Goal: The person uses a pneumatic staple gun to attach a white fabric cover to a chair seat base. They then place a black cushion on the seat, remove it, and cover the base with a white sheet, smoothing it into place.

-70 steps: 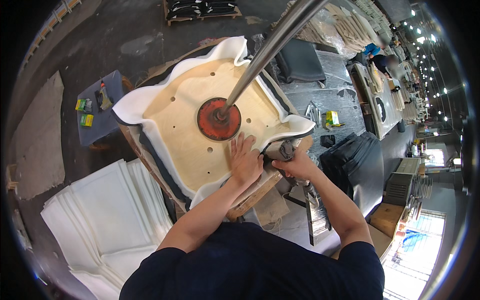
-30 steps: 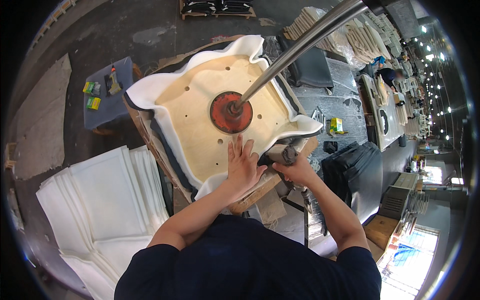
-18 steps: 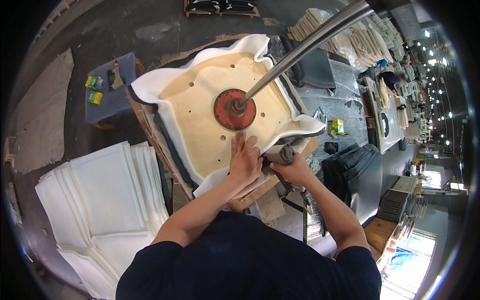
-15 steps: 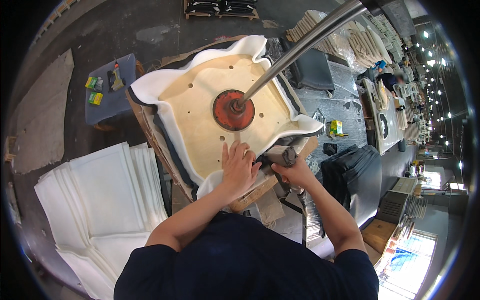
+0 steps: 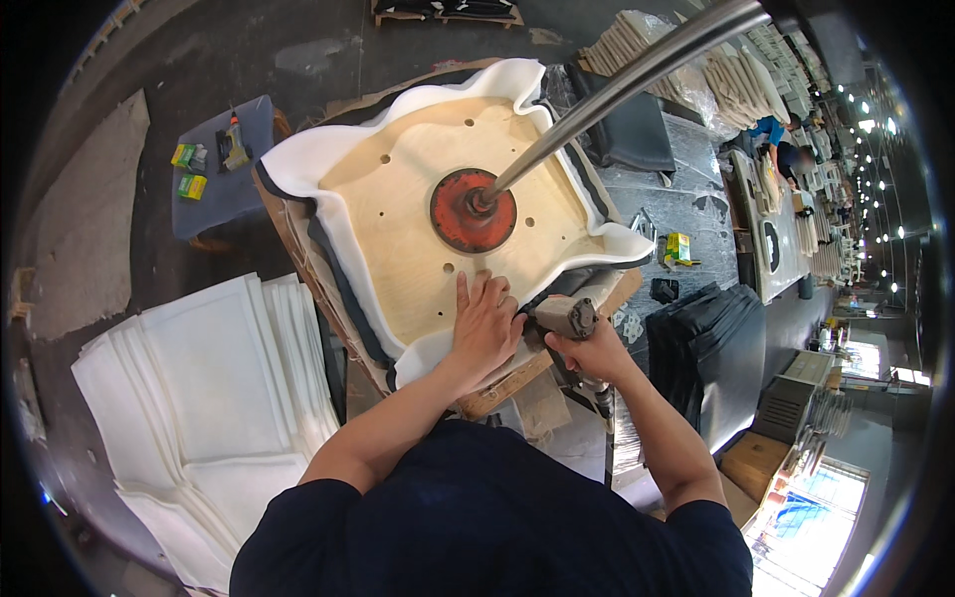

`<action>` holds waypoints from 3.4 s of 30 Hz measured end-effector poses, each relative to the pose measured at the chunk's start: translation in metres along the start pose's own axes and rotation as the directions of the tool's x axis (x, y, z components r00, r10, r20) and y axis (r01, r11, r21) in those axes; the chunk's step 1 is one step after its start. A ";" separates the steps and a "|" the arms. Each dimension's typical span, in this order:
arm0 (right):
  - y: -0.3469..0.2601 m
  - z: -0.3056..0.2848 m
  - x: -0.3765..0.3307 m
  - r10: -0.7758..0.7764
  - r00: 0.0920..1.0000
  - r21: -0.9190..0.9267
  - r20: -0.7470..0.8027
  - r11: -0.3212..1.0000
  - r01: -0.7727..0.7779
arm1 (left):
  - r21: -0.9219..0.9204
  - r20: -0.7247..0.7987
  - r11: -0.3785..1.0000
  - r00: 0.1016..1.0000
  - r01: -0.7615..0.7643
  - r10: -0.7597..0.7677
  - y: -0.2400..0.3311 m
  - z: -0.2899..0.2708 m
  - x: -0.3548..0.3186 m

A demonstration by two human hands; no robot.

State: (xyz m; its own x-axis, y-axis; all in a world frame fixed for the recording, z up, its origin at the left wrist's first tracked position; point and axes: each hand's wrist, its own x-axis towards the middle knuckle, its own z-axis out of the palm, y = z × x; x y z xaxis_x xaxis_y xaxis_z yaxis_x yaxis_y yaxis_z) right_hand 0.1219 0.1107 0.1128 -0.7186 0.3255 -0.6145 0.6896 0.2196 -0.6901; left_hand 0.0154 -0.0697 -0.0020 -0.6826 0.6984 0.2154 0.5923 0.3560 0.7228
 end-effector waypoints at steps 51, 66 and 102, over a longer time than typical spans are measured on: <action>-0.017 0.034 -0.008 0.058 0.995 -0.032 -0.084 0.998 -0.061 | 0.020 0.201 0.989 0.968 0.149 -0.149 -0.015 -0.025 -0.012; -0.026 0.052 -0.014 0.004 0.990 0.026 -0.141 1.000 0.000 | -0.005 0.185 0.981 0.964 0.195 -0.190 -0.020 -0.027 -0.008; 0.064 -0.029 -0.046 -0.593 0.517 -0.425 -0.618 0.804 0.415 | 0.113 -0.206 0.988 0.975 0.104 -0.079 -0.084 -0.201 -0.080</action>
State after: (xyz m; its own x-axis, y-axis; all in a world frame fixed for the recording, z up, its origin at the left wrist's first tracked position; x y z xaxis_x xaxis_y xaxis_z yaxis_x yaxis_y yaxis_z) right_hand 0.2020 0.1361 0.1078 -0.7249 0.6059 0.3279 0.2942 0.7026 -0.6479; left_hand -0.0659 -0.2807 0.0523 -0.8006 0.5251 0.2886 0.5629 0.4943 0.6624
